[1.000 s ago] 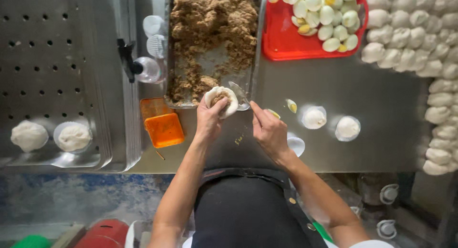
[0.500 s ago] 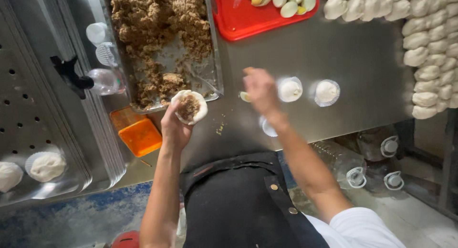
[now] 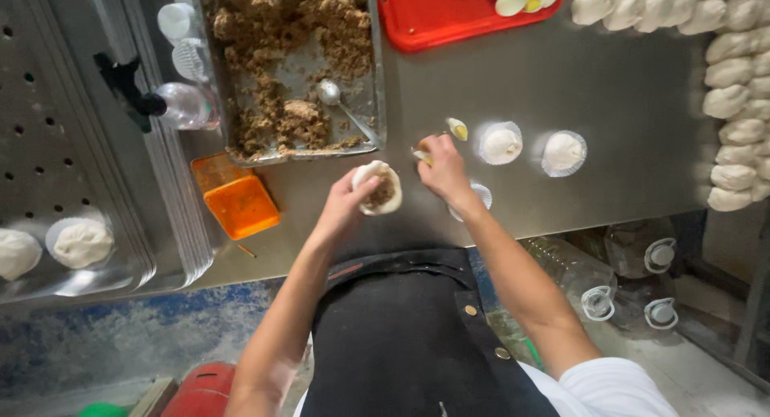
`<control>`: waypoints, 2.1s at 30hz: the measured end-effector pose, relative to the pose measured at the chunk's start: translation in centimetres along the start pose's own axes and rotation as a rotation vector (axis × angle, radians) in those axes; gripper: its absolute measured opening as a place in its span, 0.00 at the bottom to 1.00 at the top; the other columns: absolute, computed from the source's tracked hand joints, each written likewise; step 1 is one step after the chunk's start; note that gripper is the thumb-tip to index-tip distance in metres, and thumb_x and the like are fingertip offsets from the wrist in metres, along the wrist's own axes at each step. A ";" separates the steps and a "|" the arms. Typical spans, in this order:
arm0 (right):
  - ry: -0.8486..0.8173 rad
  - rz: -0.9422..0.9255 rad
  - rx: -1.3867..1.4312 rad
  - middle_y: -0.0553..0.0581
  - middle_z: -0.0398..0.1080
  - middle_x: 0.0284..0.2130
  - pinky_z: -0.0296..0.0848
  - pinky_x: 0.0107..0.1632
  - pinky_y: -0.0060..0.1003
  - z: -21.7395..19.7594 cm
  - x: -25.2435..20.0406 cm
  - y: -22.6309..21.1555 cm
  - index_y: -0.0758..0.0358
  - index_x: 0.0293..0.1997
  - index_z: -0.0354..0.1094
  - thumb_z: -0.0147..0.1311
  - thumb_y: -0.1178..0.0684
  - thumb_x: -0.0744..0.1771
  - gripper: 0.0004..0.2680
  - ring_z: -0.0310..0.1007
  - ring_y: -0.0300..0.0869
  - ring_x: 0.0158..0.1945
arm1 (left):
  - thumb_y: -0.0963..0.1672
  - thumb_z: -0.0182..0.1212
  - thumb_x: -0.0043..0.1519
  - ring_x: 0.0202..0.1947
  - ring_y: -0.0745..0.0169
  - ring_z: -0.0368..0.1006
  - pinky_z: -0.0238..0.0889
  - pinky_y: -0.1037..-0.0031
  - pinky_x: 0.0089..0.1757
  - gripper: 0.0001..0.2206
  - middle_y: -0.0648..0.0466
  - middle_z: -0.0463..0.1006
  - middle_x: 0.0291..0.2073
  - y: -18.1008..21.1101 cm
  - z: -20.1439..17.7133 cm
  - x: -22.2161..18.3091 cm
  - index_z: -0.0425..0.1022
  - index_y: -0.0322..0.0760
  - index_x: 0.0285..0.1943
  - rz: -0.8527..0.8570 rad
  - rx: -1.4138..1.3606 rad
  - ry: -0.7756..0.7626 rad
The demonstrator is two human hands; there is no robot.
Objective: The person prepares steamed buns by flattening pieces of dough, scooping a meat filling onto them using a spoon, adding a slice of boiled egg, and pinching the dough by hand to seal it before placing it in a steamer tray.
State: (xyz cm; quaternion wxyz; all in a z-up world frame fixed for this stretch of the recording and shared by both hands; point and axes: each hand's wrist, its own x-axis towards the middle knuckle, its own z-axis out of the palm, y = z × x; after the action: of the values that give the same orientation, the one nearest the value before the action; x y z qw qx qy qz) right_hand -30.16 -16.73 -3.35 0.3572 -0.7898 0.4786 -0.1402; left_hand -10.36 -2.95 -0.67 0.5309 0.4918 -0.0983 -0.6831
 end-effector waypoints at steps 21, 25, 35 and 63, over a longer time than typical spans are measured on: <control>-0.079 -0.259 0.092 0.59 0.74 0.39 0.75 0.40 0.34 -9.8 -4.8 -14.6 0.63 0.51 0.74 0.59 0.62 0.65 0.10 0.76 0.44 0.38 | 0.43 0.66 0.64 0.53 0.65 0.74 0.69 0.72 0.54 0.24 0.50 0.77 0.54 3.8 5.1 -2.5 0.67 0.30 0.68 0.131 -0.018 -0.105; -0.134 -0.138 0.115 0.56 0.75 0.38 0.73 0.35 0.34 -12.2 -4.6 -16.3 0.63 0.48 0.75 0.61 0.61 0.64 0.09 0.74 0.42 0.33 | 0.42 0.66 0.63 0.54 0.63 0.74 0.69 0.71 0.55 0.24 0.50 0.77 0.55 4.5 4.8 -3.2 0.67 0.30 0.68 0.117 -0.167 -0.155; 0.094 -0.199 0.292 0.54 0.73 0.45 0.74 0.41 0.29 -13.0 -5.1 -20.0 0.67 0.52 0.74 0.57 0.62 0.70 0.07 0.73 0.33 0.43 | 0.40 0.65 0.63 0.56 0.61 0.73 0.69 0.66 0.58 0.25 0.51 0.76 0.56 6.3 4.8 -6.5 0.65 0.32 0.70 0.268 -0.318 -0.232; -0.200 -0.322 0.286 0.58 0.75 0.35 0.74 0.39 0.35 -8.7 -5.5 -19.1 0.65 0.49 0.71 0.60 0.61 0.68 0.06 0.73 0.41 0.36 | 0.39 0.59 0.64 0.50 0.69 0.73 0.72 0.74 0.49 0.18 0.56 0.76 0.49 9.8 1.5 -9.3 0.69 0.36 0.64 0.175 0.226 -0.262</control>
State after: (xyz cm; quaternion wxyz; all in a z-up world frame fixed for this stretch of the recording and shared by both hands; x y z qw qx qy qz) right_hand -25.33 -10.32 16.80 0.4839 -0.8072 0.2842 -0.1827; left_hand -5.81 0.06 11.74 0.5124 0.4447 -0.2852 -0.6771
